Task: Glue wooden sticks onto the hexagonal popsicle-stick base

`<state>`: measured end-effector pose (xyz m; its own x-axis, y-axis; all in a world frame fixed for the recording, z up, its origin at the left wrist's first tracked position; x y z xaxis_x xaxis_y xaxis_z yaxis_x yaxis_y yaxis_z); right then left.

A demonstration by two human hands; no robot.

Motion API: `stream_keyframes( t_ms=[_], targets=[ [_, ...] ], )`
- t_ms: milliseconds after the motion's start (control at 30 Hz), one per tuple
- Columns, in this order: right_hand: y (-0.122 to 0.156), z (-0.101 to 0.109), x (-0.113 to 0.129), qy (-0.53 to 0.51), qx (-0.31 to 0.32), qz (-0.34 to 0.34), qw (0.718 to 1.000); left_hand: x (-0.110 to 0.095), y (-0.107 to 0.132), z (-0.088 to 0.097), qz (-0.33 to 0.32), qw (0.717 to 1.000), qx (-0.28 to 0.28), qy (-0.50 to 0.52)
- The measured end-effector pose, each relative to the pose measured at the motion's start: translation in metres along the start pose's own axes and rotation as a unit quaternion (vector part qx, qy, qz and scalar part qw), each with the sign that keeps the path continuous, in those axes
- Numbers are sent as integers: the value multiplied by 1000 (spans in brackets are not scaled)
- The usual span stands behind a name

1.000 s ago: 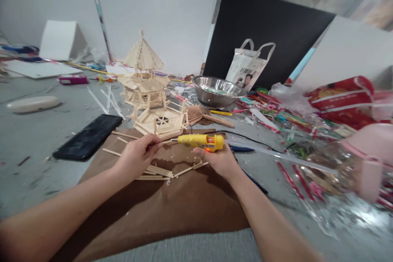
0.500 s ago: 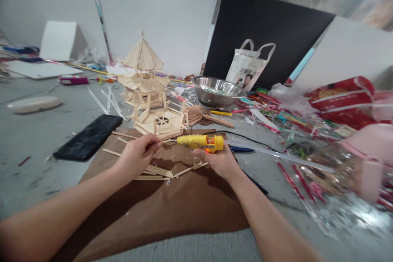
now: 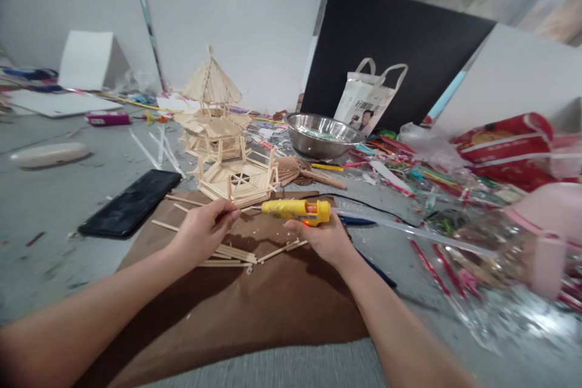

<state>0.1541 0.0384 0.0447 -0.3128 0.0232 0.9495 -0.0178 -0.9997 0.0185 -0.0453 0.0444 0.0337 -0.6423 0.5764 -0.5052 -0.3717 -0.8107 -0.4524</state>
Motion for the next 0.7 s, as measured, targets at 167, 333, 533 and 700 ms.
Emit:
stream_keyframes(
  t_ms=[167, 333, 533, 700],
  targets=[
    [1, -1, 1, 9, 2, 4, 1000, 2, 0, -1, 1, 1000, 1, 2],
    [-1, 0, -2, 24, 1, -4, 1000, 2, 0, -1, 2, 1000, 2, -5],
    [0, -1, -1, 23, 6, -10, 1000, 1, 0, 0, 1, 1000, 9, -10],
    [0, -1, -1, 16, 3, -15, 1000, 0, -1, -1, 4, 1000, 17, -21]
  ],
)
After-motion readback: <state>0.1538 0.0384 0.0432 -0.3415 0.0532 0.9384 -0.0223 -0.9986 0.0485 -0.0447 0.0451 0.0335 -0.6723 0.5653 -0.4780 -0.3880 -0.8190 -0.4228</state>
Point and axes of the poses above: each hand's wrist, its own y-axis away from the middle knuckle, its own z-axis out of the back of the hand, x = y × z, the point moved 6 cm from there along -y, towards the middle knuckle, and after that the axes turned 13 degrees about -z, right-handed, at the moved point
